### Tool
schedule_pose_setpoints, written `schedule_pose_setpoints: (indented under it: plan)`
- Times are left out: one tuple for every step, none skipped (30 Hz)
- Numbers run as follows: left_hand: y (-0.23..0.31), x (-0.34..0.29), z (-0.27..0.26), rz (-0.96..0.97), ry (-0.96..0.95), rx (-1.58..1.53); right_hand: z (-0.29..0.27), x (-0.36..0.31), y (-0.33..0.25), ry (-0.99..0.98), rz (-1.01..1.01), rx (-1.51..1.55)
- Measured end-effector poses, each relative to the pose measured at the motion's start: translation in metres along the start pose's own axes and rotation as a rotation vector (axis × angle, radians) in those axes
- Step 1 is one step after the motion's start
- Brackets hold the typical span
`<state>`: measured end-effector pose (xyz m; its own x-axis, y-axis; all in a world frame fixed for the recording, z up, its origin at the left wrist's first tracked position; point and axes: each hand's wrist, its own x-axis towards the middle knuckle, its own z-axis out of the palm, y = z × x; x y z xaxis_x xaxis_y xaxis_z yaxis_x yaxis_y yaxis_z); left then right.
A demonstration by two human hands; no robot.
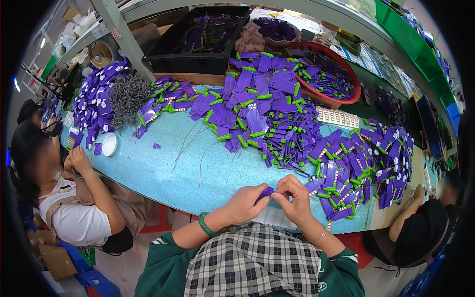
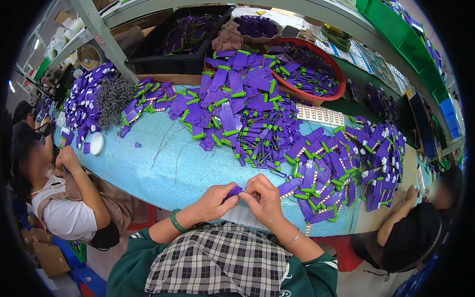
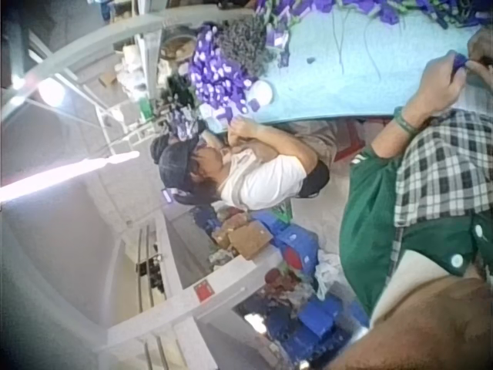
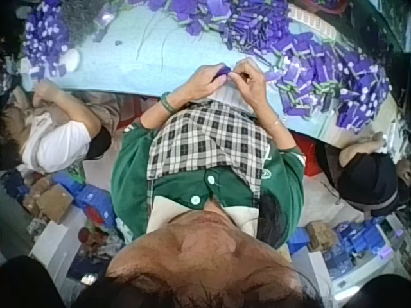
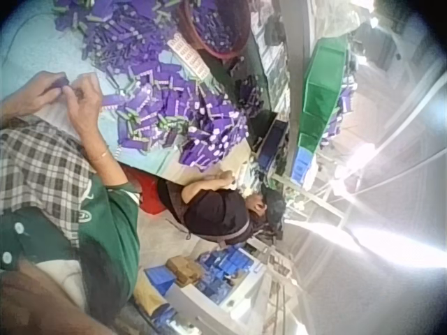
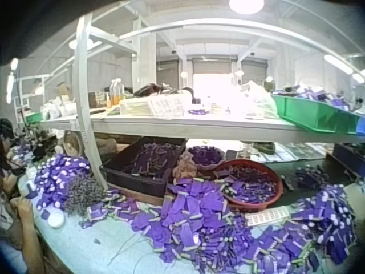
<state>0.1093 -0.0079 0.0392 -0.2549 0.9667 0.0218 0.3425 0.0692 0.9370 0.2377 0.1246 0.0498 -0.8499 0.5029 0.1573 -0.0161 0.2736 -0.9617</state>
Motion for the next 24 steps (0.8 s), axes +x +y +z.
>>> schedule_pose_setpoints:
  plan:
    - [-0.002,0.000,0.000,-0.010,0.002,-0.043,0.000,0.000,0.000,-0.016,-0.003,0.019]
    - [-0.002,0.001,0.000,-0.043,-0.018,-0.120,-0.001,0.001,0.003,-0.010,0.005,0.105]
    - [-0.001,0.000,0.000,-0.080,-0.037,-0.197,-0.001,0.001,0.008,-0.006,0.015,0.192]
    - [0.000,-0.001,0.000,-0.117,-0.056,-0.274,-0.002,0.002,0.011,-0.001,0.024,0.280]
    - [0.000,-0.001,-0.001,-0.072,-0.050,-0.196,-0.003,0.001,0.011,-0.023,0.026,0.228]
    - [0.001,0.000,-0.002,-0.027,-0.046,-0.119,-0.004,0.002,0.009,-0.043,0.029,0.175]
    - [0.001,0.001,-0.002,0.018,-0.043,-0.042,-0.005,0.002,0.006,-0.063,0.031,0.122]
    - [0.003,0.000,-0.002,0.033,-0.031,0.005,-0.004,0.001,0.003,-0.051,0.037,0.092]
    - [0.005,-0.001,-0.002,0.050,-0.019,0.053,-0.001,0.000,-0.001,-0.038,0.041,0.062]
    - [0.007,-0.001,-0.002,0.067,-0.007,0.101,0.001,0.000,-0.003,-0.025,0.045,0.031]
    - [0.006,0.000,-0.001,0.072,0.009,0.110,0.001,0.000,-0.003,-0.005,0.038,0.009]
    - [0.006,0.000,0.000,0.075,0.028,0.119,0.002,0.000,-0.003,0.013,0.032,-0.013]
    - [0.005,0.000,0.002,0.078,0.047,0.129,0.003,0.000,-0.003,0.030,0.025,-0.034]
    - [0.003,-0.001,0.003,0.070,0.043,0.133,0.004,0.001,-0.004,0.048,0.020,-0.040]
    - [0.000,-0.001,0.004,0.064,0.039,0.139,0.006,0.003,-0.006,0.067,0.013,-0.045]
    - [-0.001,-0.002,0.005,0.057,0.035,0.146,0.007,0.004,-0.007,0.087,0.006,-0.051]
    - [0.000,-0.003,0.005,0.080,0.039,0.168,0.005,0.004,-0.005,0.029,0.013,-0.058]
    - [0.002,-0.003,0.006,0.099,0.046,0.193,0.001,0.003,-0.004,-0.032,0.019,-0.063]
    - [0.003,-0.004,0.007,0.119,0.053,0.217,0.001,0.004,-0.004,-0.093,0.026,-0.068]
    - [-0.004,-0.005,0.011,0.081,0.029,0.160,0.000,0.004,-0.008,-0.087,-0.005,-0.133]
    - [0.001,-0.003,0.010,0.023,0.007,0.065,0.000,0.004,-0.009,-0.074,0.007,-0.136]
    - [0.008,-0.002,0.008,-0.034,-0.015,-0.030,0.001,0.003,-0.009,-0.060,0.019,-0.139]
    - [0.012,0.000,0.007,-0.091,-0.038,-0.125,0.002,0.003,-0.009,-0.045,0.032,-0.142]
    - [0.011,0.001,0.007,-0.103,-0.073,-0.131,0.001,0.002,-0.009,-0.048,0.047,-0.152]
